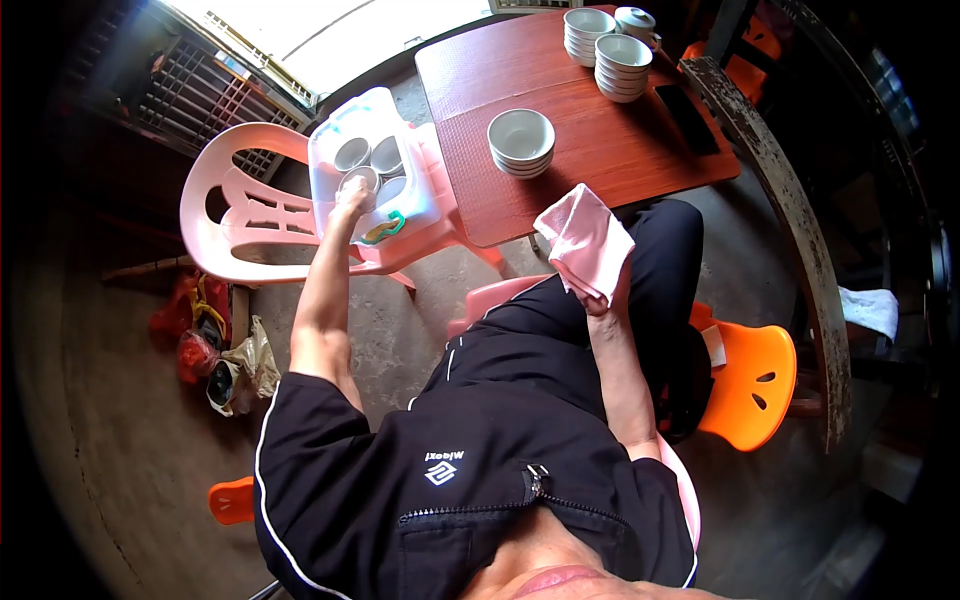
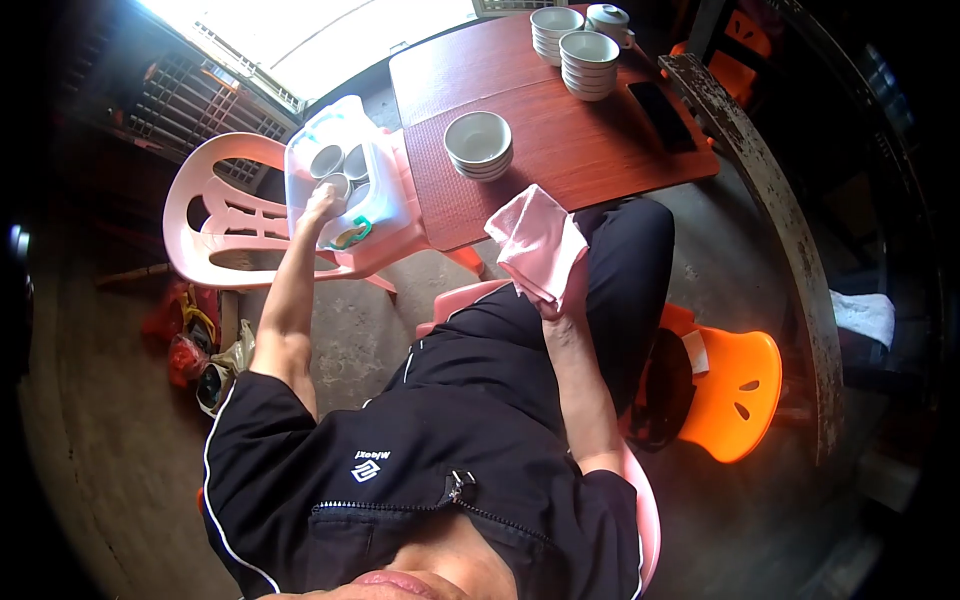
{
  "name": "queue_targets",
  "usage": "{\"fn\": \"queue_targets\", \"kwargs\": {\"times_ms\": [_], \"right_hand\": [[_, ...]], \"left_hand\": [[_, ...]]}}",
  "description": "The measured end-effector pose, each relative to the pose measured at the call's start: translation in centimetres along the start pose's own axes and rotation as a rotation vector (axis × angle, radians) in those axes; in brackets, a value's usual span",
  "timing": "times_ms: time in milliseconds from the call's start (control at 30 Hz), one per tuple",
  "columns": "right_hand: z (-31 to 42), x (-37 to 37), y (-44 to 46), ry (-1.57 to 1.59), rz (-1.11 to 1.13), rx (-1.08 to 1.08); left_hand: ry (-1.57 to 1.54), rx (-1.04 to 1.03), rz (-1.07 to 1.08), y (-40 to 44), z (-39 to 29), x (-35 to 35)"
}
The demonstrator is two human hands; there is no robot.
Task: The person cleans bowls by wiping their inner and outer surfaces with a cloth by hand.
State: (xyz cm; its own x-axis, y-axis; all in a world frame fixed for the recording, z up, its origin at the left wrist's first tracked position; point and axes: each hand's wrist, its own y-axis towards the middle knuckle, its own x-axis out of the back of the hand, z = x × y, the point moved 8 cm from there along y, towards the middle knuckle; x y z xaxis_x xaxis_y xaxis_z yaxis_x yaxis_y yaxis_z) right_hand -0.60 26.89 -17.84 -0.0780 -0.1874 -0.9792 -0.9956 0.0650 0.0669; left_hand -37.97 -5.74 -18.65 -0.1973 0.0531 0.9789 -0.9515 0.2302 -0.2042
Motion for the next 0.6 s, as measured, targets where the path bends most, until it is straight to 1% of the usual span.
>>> {"fn": "queue_targets", "kwargs": {"times_ms": [67,100,133,167,200,233,267,300,333,367,400,467,567,600], "right_hand": [[-0.9,-2.1,-0.4,0.236,0.214,-0.202],[-0.9,-2.2,-0.4,0.23,0.22,-0.187],[-1.0,-2.4,-0.3,0.225,0.226,-0.173],[-1.2,-3.6,-0.3,0.215,0.196,-0.142],[-1.4,-4.6,0.0,0.204,0.165,-0.115],[-1.6,-5.0,0.3,0.112,0.19,-0.116],[-1.7,-5.5,0.3,0.018,0.259,-0.134],[-1.9,-5.8,0.3,0.007,0.216,-0.107],[-2.0,-6.2,0.3,-0.004,0.177,-0.081],[-2.1,-7.0,0.0,0.0,0.239,-0.092],[-2.2,-7.1,-0.1,0.009,0.226,-0.086],[-2.3,-7.3,-0.1,0.032,0.204,-0.071],[-2.7,-8.4,-0.5,0.177,0.275,-0.173],[-2.7,-8.3,-0.6,0.224,0.308,-0.208]], "left_hand": [[-0.16,-0.194,-0.416,-5.6,-5.0,6.3],[-0.265,-0.32,-0.596,-8.1,-7.2,8.5],[-0.392,-0.28,-0.551,-12.2,-10.4,11.3],[-0.64,-0.225,-0.385,-15.4,-13.1,12.5],[-0.759,-0.385,-0.418,-17.4,-15.4,12.4],[-0.872,-0.553,-0.429,-19.5,-17.7,12.2],[-1.121,-0.558,-0.269,-21.5,-20.1,11.2],[-1.294,-0.564,-0.143,-23.2,-22.5,10.2],[-1.381,-0.547,-0.021,-24.9,-24.7,9.8],[-1.401,-0.598,0.049,-25.5,-26.2,8.4],[-1.489,-0.466,0.196,-25.8,-27.2,6.2],[-1.586,-0.433,0.342,-27.1,-29.2,5.4],[-1.799,-0.274,0.469,-28.1,-30.6,5.8],[-1.793,-0.295,0.472,-27.6,-30.5,5.4]]}}
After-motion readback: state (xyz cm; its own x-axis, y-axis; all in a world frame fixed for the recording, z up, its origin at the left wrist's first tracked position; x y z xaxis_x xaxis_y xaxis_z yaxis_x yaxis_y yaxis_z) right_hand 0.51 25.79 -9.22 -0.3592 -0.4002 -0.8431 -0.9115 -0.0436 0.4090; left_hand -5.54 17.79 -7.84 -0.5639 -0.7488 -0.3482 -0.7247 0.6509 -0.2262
